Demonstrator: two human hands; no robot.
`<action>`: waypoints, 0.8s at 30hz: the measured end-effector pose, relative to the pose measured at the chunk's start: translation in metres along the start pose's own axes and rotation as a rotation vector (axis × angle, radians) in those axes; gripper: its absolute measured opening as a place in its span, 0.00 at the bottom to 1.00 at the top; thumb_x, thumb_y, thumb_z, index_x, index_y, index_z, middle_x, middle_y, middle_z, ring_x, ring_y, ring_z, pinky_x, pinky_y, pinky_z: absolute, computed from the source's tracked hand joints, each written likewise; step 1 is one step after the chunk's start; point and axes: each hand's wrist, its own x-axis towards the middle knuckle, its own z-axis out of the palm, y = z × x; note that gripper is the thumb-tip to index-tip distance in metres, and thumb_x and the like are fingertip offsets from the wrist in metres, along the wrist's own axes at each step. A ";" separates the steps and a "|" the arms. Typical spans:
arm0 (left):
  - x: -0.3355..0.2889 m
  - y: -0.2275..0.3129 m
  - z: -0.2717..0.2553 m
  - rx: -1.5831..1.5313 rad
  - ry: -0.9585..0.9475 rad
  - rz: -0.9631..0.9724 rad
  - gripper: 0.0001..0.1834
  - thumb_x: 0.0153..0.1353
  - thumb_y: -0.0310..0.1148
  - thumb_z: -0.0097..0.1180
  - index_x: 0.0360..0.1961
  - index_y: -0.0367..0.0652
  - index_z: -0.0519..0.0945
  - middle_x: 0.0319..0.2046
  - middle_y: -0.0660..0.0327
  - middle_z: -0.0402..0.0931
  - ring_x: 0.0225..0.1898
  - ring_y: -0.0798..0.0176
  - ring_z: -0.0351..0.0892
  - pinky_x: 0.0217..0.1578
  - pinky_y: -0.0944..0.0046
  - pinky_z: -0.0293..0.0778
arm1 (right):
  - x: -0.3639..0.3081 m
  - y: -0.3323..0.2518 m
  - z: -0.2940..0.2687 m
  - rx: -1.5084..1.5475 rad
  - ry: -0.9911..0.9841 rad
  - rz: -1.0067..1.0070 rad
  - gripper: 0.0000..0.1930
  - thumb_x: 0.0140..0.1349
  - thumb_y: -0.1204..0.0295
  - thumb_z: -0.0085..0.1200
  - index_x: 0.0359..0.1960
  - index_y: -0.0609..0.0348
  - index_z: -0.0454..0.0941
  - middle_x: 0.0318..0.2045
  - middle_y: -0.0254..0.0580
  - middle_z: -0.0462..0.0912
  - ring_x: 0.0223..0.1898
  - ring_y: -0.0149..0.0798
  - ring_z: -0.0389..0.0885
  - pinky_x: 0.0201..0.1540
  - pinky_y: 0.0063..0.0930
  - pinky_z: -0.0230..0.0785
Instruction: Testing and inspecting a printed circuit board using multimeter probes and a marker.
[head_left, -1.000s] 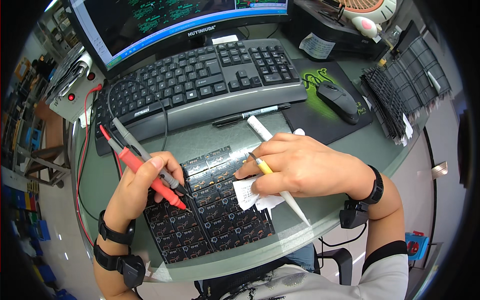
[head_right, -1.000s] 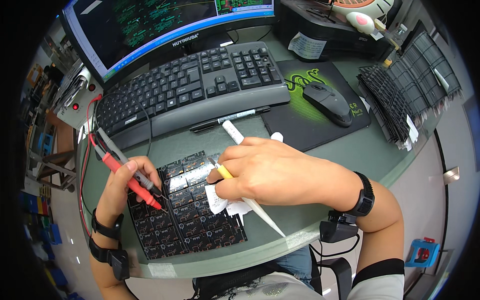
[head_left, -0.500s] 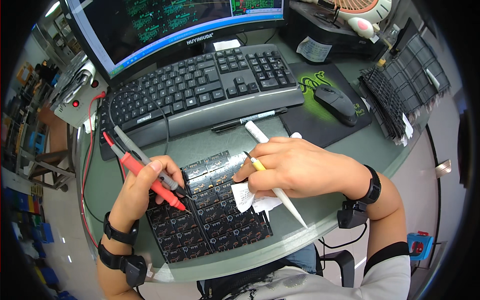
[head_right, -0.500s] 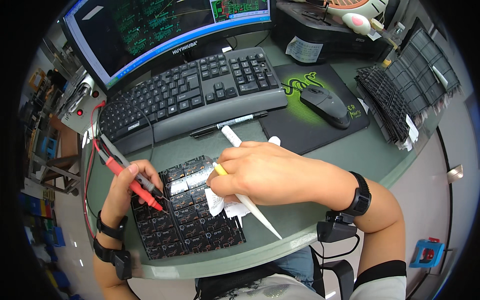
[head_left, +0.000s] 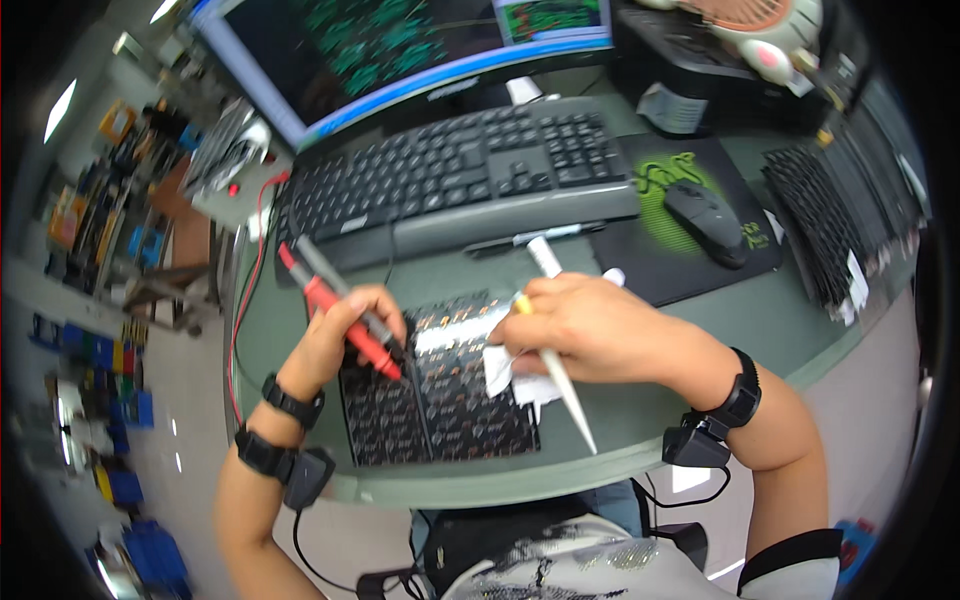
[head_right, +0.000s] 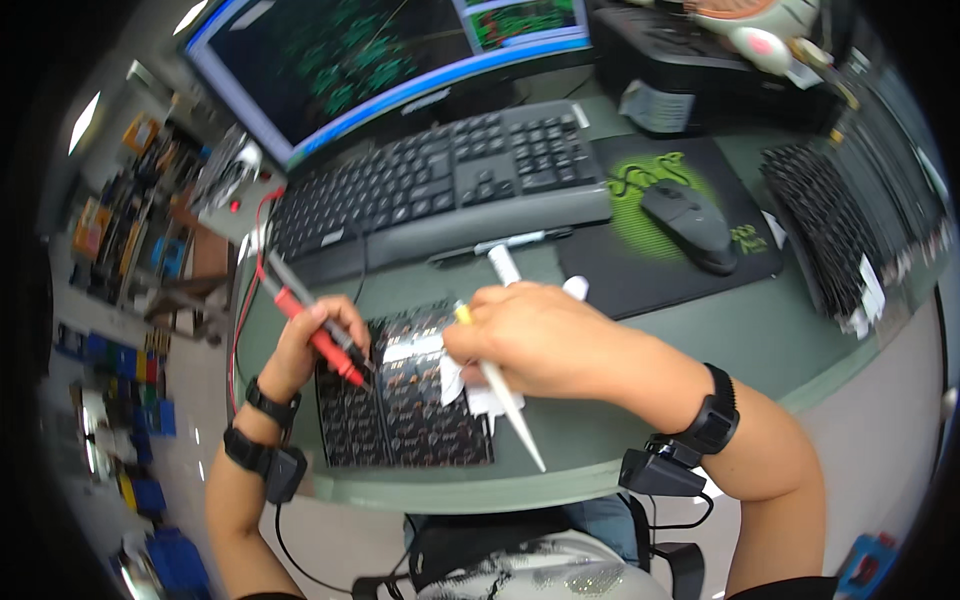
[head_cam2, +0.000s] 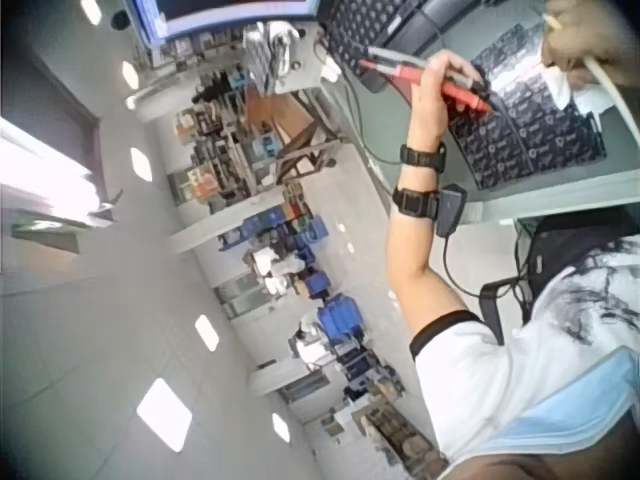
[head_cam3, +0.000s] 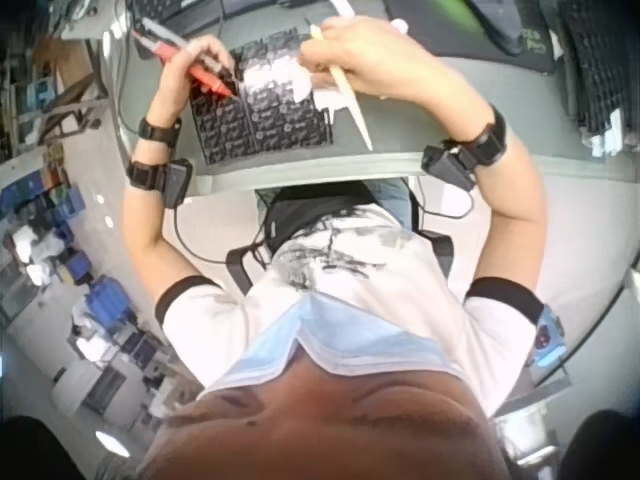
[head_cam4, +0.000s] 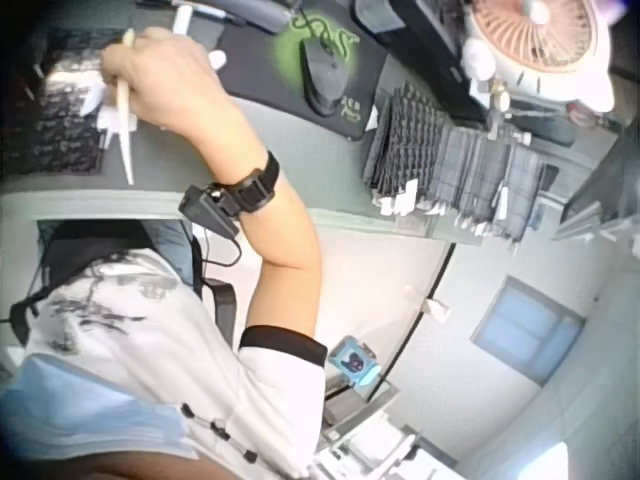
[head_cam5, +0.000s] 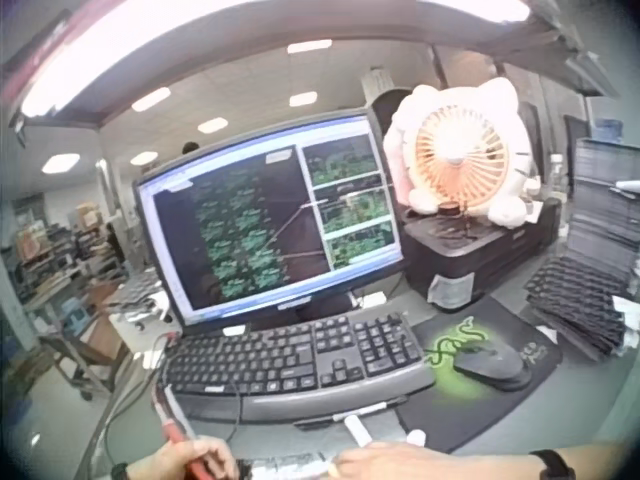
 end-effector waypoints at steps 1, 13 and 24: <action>-0.002 0.001 0.002 -0.009 0.004 0.006 0.33 0.63 0.58 0.34 0.28 0.35 0.75 0.25 0.54 0.77 0.24 0.65 0.75 0.24 0.70 0.68 | 0.001 -0.003 -0.003 -0.021 -0.002 0.007 0.11 0.52 0.67 0.61 0.25 0.55 0.70 0.20 0.41 0.75 0.32 0.47 0.76 0.33 0.41 0.67; 0.003 0.004 0.001 -0.022 0.083 0.081 0.25 0.65 0.49 0.35 0.28 0.39 0.76 0.20 0.60 0.75 0.12 0.74 0.62 0.15 0.75 0.59 | 0.021 -0.017 -0.006 0.035 -0.081 0.165 0.08 0.50 0.78 0.62 0.29 0.60 0.74 0.39 0.42 0.84 0.40 0.47 0.80 0.43 0.35 0.70; -0.010 -0.019 -0.002 -0.168 0.076 0.271 0.27 0.66 0.50 0.35 0.26 0.39 0.75 0.19 0.62 0.73 0.12 0.74 0.62 0.15 0.74 0.59 | 0.029 -0.018 -0.021 -0.081 0.073 0.113 0.12 0.60 0.65 0.58 0.40 0.59 0.77 0.40 0.41 0.82 0.45 0.44 0.78 0.47 0.34 0.69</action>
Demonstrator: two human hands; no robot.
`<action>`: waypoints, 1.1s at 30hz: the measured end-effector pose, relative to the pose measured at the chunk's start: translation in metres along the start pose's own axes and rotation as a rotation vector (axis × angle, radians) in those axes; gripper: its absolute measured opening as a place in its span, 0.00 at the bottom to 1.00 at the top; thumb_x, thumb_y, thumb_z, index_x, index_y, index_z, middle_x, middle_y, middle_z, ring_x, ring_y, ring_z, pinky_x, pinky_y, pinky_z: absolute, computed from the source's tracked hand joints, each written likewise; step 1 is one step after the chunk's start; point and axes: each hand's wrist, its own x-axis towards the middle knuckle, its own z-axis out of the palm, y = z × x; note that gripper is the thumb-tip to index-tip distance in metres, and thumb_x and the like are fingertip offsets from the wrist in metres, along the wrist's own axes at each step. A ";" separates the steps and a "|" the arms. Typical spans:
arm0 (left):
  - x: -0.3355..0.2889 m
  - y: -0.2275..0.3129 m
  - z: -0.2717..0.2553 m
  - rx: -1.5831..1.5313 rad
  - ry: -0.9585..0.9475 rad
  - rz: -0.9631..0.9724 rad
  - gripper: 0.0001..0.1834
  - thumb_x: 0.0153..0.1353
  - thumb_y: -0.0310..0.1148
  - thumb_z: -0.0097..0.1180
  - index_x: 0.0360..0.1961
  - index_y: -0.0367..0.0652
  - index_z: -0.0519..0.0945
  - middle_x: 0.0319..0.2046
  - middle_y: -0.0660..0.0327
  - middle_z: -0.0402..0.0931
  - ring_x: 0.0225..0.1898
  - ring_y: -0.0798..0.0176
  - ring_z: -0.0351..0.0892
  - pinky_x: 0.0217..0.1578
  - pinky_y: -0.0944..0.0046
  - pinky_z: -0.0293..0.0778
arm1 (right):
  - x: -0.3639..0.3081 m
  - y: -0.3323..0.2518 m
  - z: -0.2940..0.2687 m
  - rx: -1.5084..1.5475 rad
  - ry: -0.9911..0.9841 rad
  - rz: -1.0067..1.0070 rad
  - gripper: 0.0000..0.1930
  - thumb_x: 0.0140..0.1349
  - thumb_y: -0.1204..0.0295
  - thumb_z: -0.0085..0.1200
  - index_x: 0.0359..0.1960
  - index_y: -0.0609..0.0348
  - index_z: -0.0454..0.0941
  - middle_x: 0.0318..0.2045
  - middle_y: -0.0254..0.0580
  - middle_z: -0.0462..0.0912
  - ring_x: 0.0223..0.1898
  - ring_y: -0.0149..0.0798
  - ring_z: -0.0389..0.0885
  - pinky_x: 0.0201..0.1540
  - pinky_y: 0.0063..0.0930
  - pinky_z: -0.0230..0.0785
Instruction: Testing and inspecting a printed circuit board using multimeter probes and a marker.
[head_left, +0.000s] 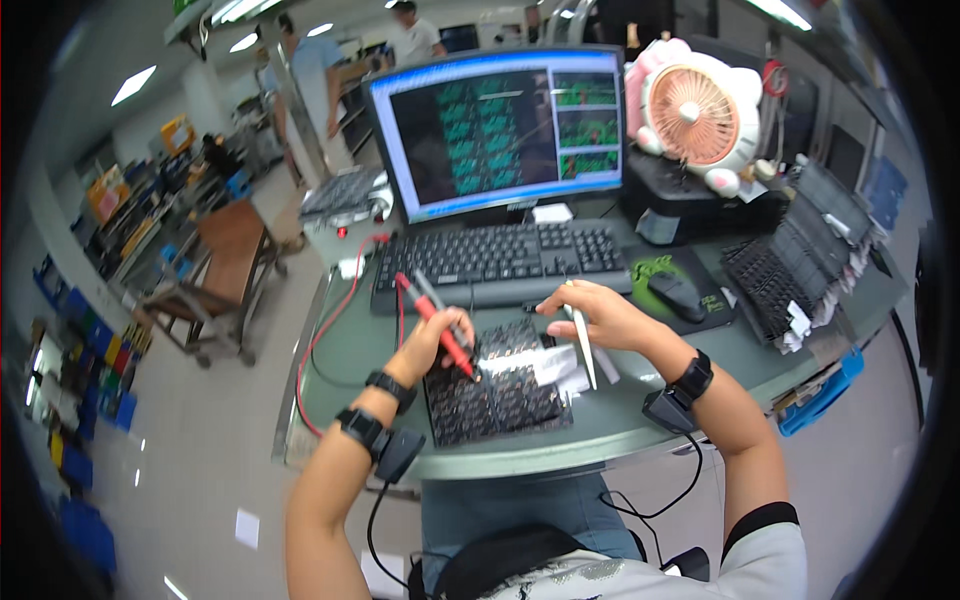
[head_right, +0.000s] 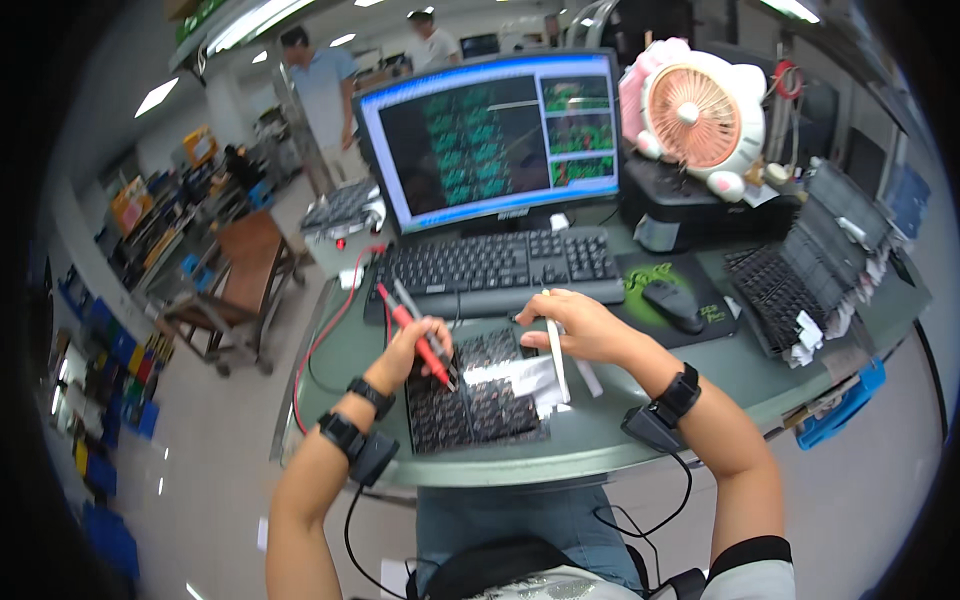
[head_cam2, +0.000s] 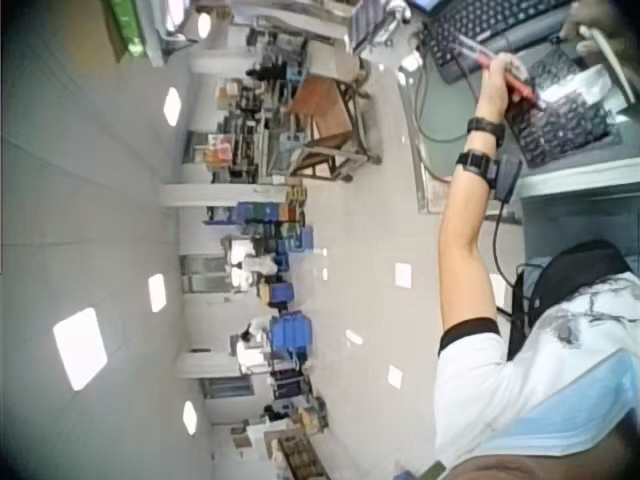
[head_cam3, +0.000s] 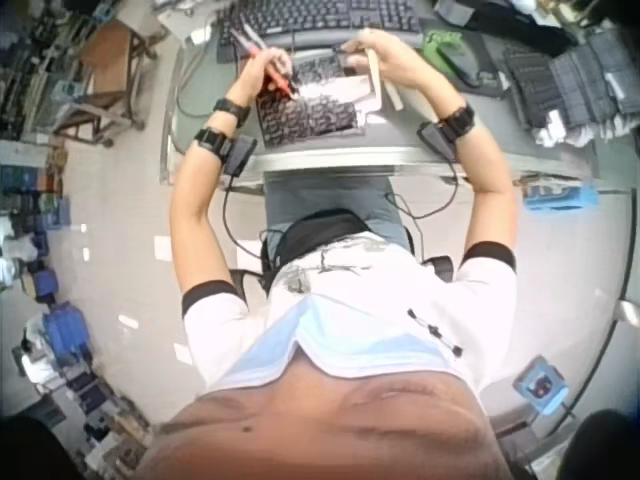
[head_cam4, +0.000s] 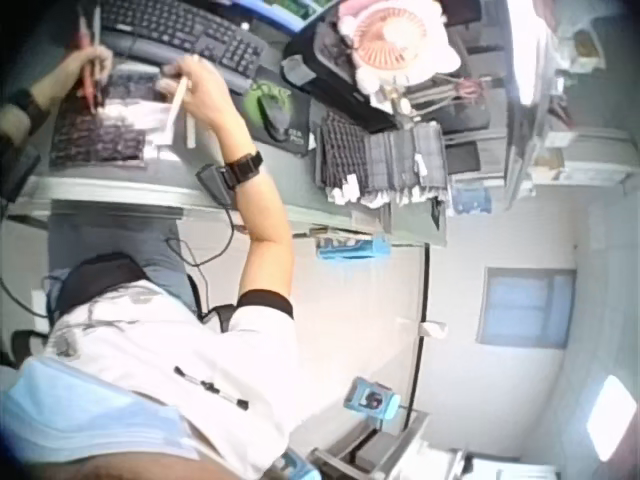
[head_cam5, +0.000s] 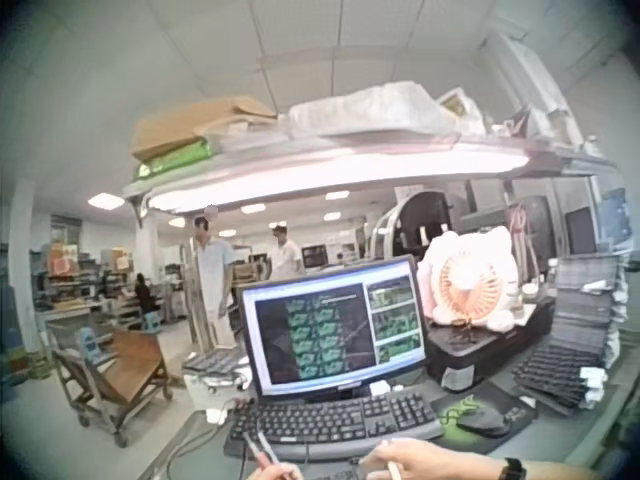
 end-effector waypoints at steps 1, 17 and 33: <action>-0.003 0.000 -0.002 -0.027 0.005 0.002 0.27 0.66 0.50 0.34 0.26 0.39 0.75 0.20 0.61 0.74 0.12 0.74 0.62 0.15 0.74 0.59 | 0.004 0.004 -0.001 0.025 0.042 0.048 0.12 0.62 0.64 0.56 0.40 0.59 0.76 0.39 0.41 0.82 0.44 0.44 0.78 0.46 0.35 0.70; -0.021 0.017 -0.064 -0.701 0.314 0.190 0.27 0.64 0.53 0.30 0.24 0.40 0.69 0.18 0.54 0.70 0.15 0.66 0.62 0.17 0.69 0.60 | 0.120 0.030 0.054 -0.469 -0.069 -0.032 0.05 0.57 0.67 0.51 0.34 0.50 0.73 0.35 0.33 0.79 0.48 0.42 0.74 0.51 0.38 0.62; -0.034 0.030 -0.024 -1.046 0.211 0.203 0.25 0.62 0.52 0.34 0.24 0.43 0.71 0.20 0.61 0.71 0.19 0.62 0.68 0.23 0.60 0.69 | 0.133 -0.077 0.073 0.943 -0.047 0.201 0.19 0.70 0.62 0.45 0.58 0.60 0.66 0.50 0.37 0.74 0.55 0.31 0.70 0.63 0.35 0.61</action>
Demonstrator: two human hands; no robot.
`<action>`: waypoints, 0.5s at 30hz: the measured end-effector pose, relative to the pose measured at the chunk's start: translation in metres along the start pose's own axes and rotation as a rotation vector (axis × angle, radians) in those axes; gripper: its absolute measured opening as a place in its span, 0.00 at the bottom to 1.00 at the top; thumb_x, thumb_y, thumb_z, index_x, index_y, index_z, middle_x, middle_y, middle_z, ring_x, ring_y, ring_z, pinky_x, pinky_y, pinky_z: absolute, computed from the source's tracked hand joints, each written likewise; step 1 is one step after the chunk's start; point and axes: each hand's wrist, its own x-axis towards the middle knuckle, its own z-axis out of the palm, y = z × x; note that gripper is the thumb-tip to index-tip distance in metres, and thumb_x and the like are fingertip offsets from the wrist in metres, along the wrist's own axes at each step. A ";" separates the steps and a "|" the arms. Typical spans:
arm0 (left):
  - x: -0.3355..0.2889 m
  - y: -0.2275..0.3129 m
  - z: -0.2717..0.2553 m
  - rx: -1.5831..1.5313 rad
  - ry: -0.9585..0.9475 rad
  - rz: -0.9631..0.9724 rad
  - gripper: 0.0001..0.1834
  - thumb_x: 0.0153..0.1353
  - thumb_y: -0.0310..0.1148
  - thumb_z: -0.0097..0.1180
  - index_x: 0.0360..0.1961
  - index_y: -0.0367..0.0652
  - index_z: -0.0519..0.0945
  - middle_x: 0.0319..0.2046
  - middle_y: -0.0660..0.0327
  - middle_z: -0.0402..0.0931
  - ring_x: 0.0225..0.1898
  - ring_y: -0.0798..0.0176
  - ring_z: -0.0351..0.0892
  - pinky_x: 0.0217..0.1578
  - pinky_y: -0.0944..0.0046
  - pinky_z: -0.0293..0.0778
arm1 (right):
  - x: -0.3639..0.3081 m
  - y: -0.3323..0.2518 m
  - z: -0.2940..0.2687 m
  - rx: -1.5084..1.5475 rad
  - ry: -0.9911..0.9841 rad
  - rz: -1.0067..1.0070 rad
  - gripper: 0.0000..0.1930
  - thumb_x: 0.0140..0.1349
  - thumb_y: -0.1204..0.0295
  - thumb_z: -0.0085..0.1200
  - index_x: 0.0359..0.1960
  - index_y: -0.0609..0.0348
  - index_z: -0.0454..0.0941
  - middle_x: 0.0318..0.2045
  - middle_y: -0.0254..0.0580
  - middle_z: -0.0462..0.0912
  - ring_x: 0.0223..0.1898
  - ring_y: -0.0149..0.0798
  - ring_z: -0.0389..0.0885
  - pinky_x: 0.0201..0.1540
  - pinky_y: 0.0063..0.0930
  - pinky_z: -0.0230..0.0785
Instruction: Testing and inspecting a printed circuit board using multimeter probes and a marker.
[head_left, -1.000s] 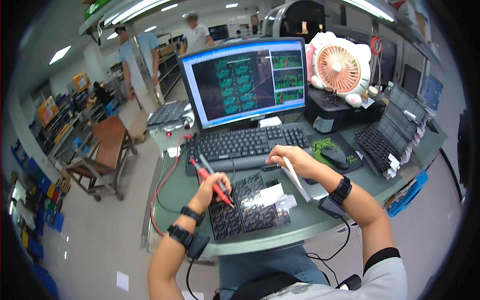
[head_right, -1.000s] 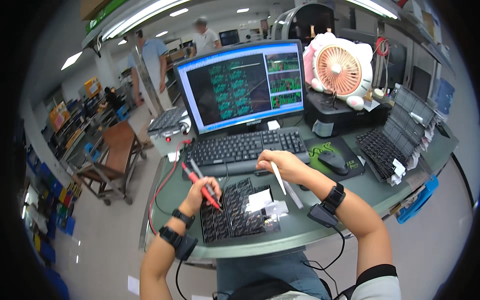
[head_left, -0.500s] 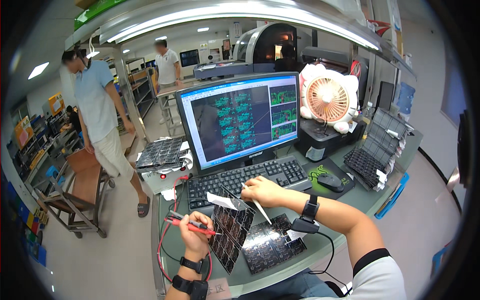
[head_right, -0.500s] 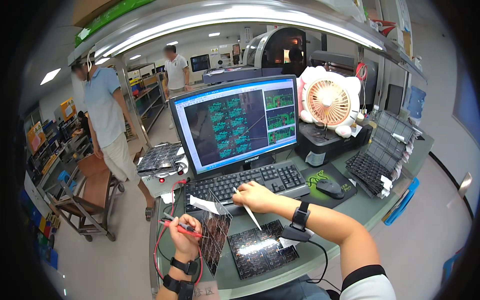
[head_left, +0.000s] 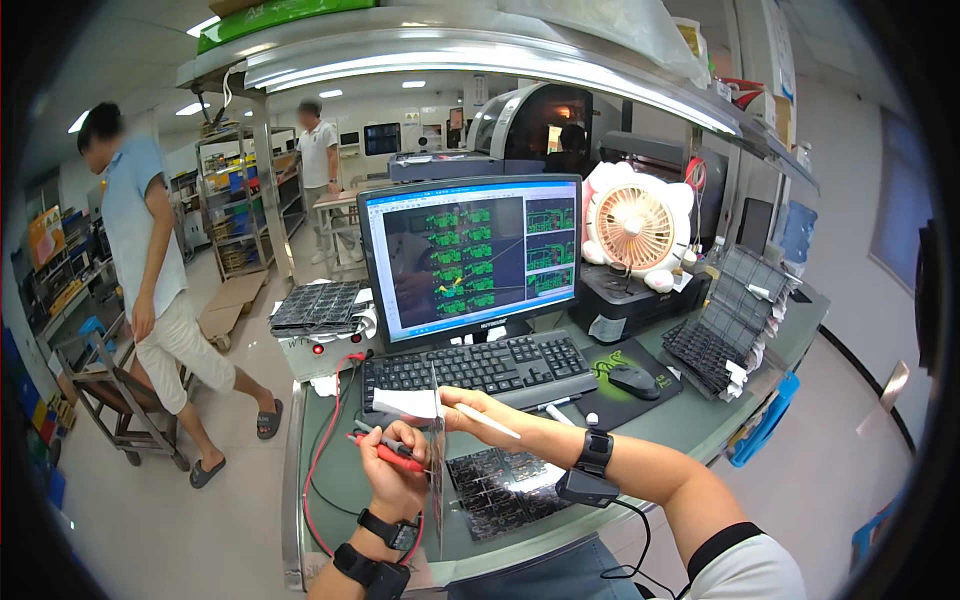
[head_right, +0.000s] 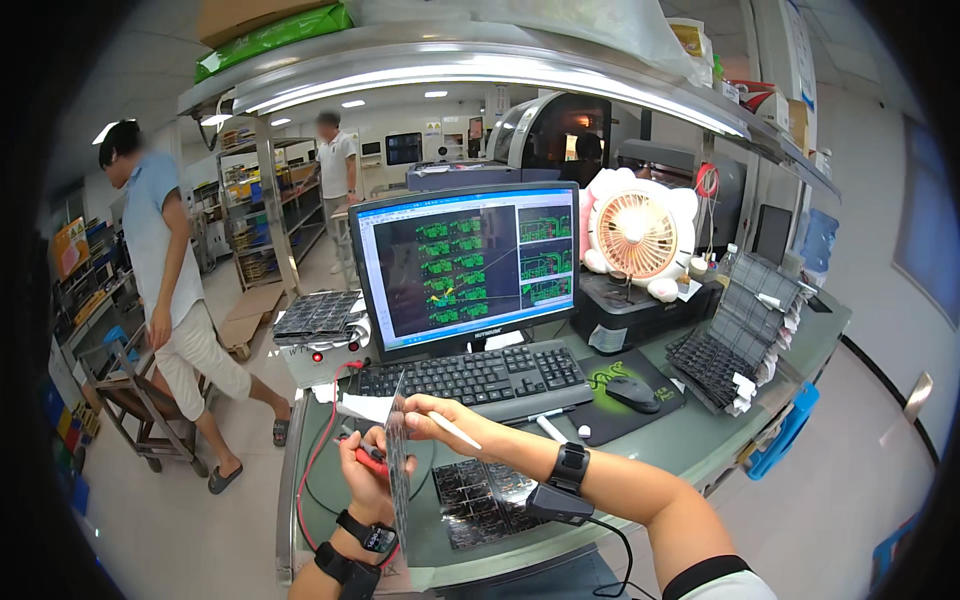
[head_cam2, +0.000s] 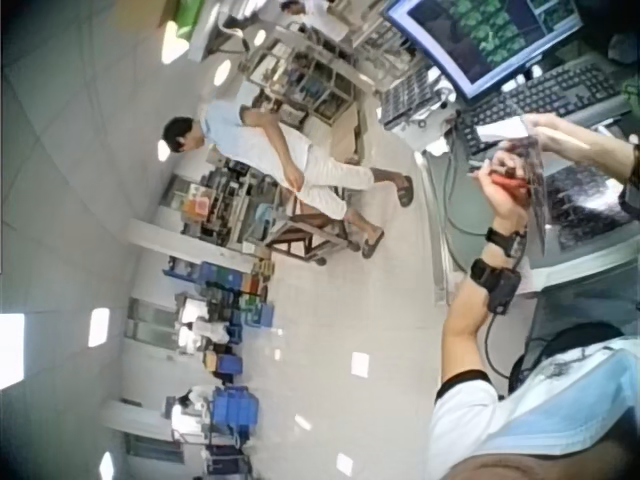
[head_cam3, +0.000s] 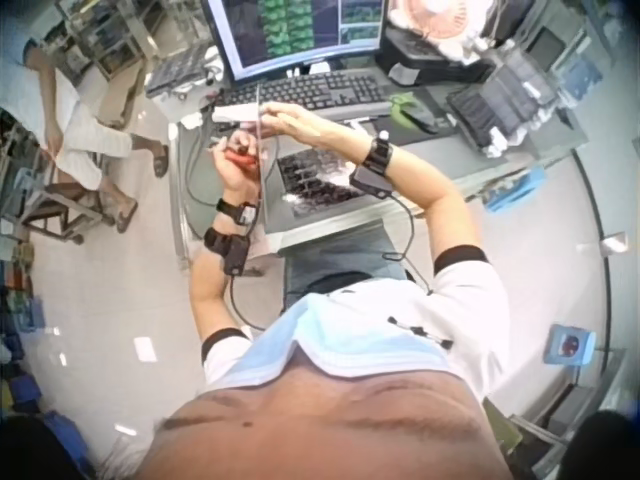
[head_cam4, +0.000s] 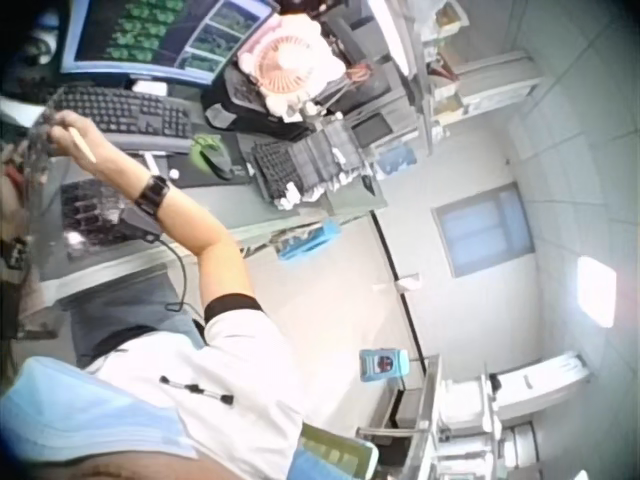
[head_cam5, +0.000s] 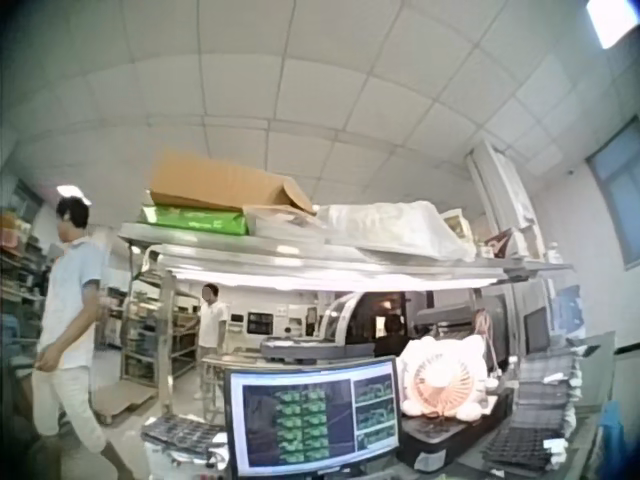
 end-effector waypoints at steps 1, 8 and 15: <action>0.000 -0.003 0.001 0.001 0.002 0.006 0.25 0.62 0.52 0.34 0.24 0.43 0.71 0.20 0.61 0.71 0.19 0.62 0.68 0.23 0.60 0.69 | -0.005 -0.002 0.001 -0.001 -0.007 -0.001 0.19 0.70 0.62 0.45 0.58 0.60 0.66 0.50 0.37 0.74 0.55 0.31 0.70 0.63 0.35 0.61; 0.034 0.001 -0.031 -0.123 -0.026 -0.085 0.30 0.61 0.51 0.36 0.51 0.38 0.74 0.47 0.45 0.77 0.54 0.49 0.73 0.56 0.48 0.68 | -0.034 -0.048 -0.027 -0.164 0.324 -0.056 0.11 0.70 0.60 0.44 0.38 0.53 0.70 0.30 0.22 0.68 0.33 0.20 0.62 0.37 0.16 0.58; 0.026 0.008 -0.006 0.206 -0.342 -0.070 0.28 0.64 0.50 0.30 0.26 0.37 0.74 0.25 0.49 0.77 0.35 0.50 0.79 0.52 0.45 0.67 | -0.051 -0.014 -0.077 -0.745 0.129 0.060 0.12 0.64 0.64 0.55 0.40 0.61 0.77 0.28 0.38 0.80 0.32 0.30 0.76 0.38 0.28 0.69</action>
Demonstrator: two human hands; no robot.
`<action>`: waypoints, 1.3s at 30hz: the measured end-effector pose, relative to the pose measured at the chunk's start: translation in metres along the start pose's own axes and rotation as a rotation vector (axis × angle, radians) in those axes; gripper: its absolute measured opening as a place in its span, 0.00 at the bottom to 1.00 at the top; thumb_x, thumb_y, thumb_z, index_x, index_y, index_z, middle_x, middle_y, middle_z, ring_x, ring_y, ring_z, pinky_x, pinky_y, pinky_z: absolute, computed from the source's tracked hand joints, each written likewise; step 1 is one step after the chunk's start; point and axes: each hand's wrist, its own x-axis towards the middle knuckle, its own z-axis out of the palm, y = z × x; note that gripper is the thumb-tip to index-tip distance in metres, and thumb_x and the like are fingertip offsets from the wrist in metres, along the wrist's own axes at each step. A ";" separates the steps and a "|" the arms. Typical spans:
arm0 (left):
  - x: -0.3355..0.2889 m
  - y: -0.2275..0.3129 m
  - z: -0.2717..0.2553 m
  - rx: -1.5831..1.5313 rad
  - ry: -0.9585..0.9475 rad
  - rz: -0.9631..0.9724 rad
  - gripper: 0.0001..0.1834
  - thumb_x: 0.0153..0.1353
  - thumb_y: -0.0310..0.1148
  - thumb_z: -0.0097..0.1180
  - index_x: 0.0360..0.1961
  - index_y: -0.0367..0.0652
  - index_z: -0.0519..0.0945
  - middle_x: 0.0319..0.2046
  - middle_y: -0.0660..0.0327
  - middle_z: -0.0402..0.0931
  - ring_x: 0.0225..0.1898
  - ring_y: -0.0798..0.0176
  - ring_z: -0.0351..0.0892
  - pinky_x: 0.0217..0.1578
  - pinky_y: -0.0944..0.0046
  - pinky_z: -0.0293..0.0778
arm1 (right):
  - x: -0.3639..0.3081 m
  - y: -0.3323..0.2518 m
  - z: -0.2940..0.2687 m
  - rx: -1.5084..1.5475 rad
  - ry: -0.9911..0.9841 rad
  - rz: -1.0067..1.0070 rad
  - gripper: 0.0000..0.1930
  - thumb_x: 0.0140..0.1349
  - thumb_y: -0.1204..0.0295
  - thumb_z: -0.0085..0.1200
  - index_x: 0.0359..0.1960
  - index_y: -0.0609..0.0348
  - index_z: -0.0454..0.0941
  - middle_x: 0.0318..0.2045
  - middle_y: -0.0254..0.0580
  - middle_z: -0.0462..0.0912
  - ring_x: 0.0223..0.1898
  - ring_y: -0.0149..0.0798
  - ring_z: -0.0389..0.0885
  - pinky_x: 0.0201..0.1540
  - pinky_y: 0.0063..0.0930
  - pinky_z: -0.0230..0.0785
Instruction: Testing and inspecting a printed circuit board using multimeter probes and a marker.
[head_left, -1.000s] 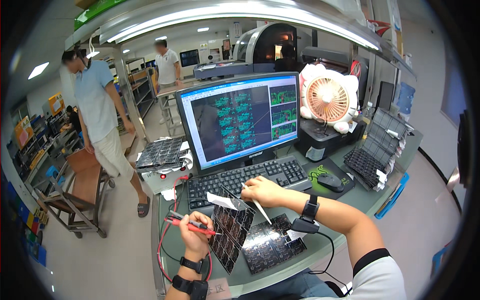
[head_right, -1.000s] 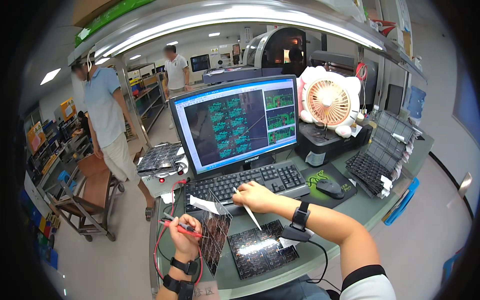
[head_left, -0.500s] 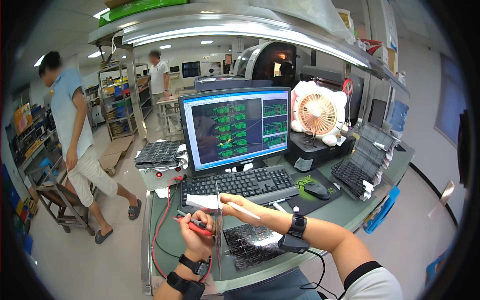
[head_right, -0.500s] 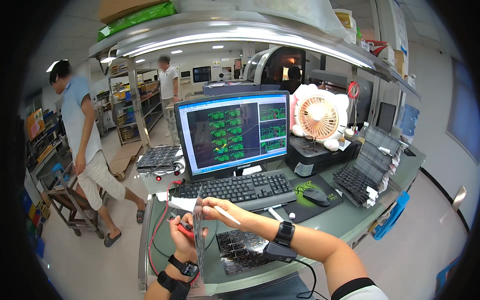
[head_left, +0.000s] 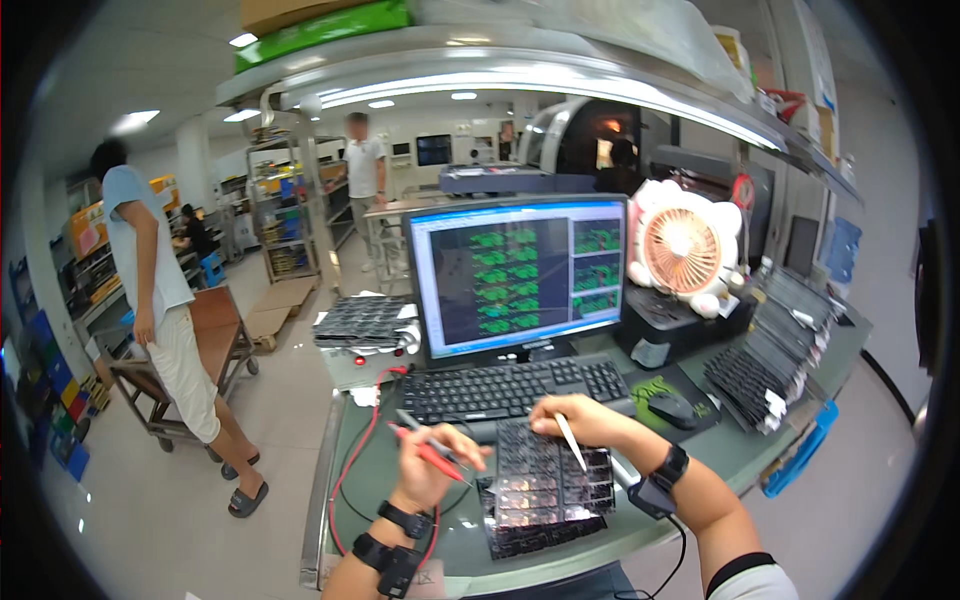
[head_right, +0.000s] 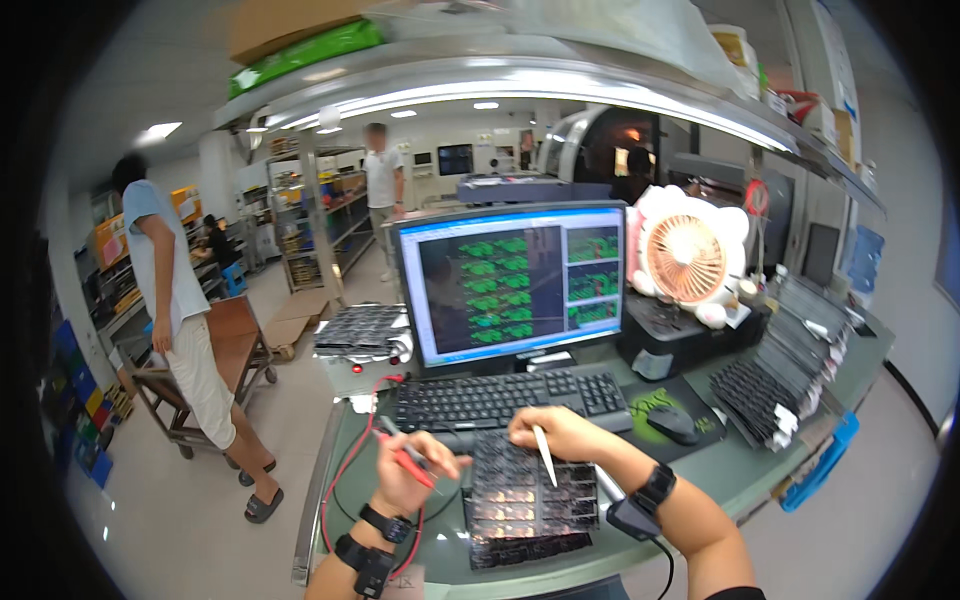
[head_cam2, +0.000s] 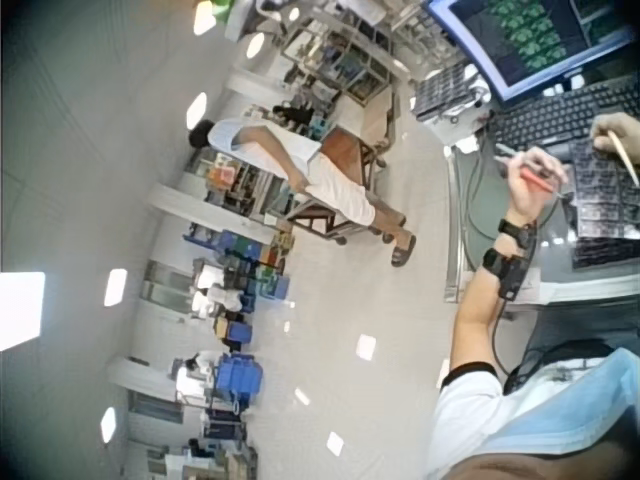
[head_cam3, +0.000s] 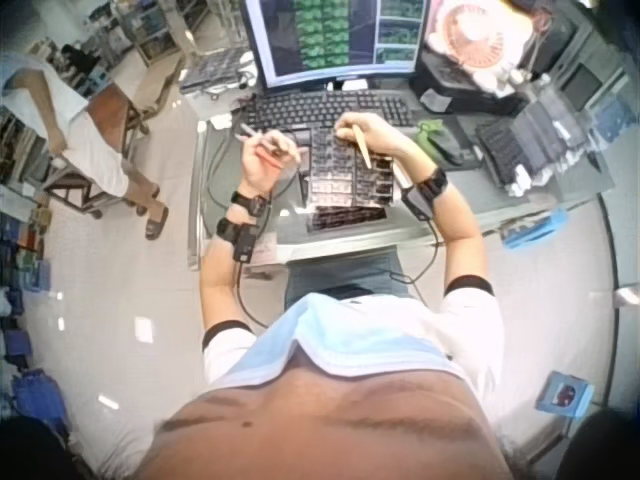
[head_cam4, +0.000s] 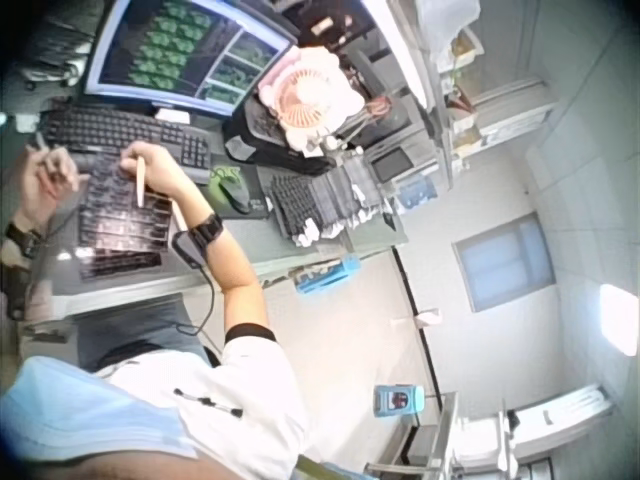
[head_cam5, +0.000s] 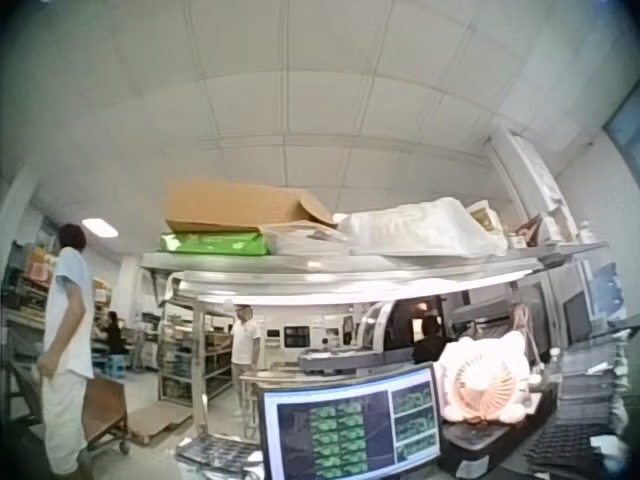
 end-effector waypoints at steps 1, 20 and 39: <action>-0.002 -0.004 0.004 0.049 -0.056 -0.046 0.28 0.64 0.50 0.31 0.27 0.37 0.75 0.27 0.49 0.78 0.35 0.50 0.79 0.52 0.47 0.68 | -0.003 0.007 0.004 -0.061 0.003 0.018 0.12 0.63 0.64 0.55 0.40 0.60 0.78 0.29 0.42 0.81 0.33 0.35 0.79 0.39 0.30 0.70; -0.012 -0.033 0.017 0.571 -0.286 -0.270 0.27 0.68 0.47 0.31 0.32 0.37 0.76 0.30 0.60 0.76 0.36 0.66 0.73 0.43 0.66 0.66 | 0.003 -0.007 0.019 -0.173 -0.093 0.005 0.12 0.61 0.65 0.57 0.42 0.59 0.78 0.27 0.45 0.81 0.30 0.43 0.81 0.35 0.32 0.70; -0.005 -0.026 0.018 0.638 -0.034 -0.210 0.26 0.66 0.45 0.31 0.26 0.37 0.75 0.27 0.60 0.75 0.32 0.66 0.72 0.40 0.66 0.67 | -0.049 0.043 0.011 0.326 0.236 0.190 0.19 0.59 0.74 0.61 0.53 0.57 0.77 0.38 0.32 0.78 0.42 0.25 0.73 0.47 0.20 0.66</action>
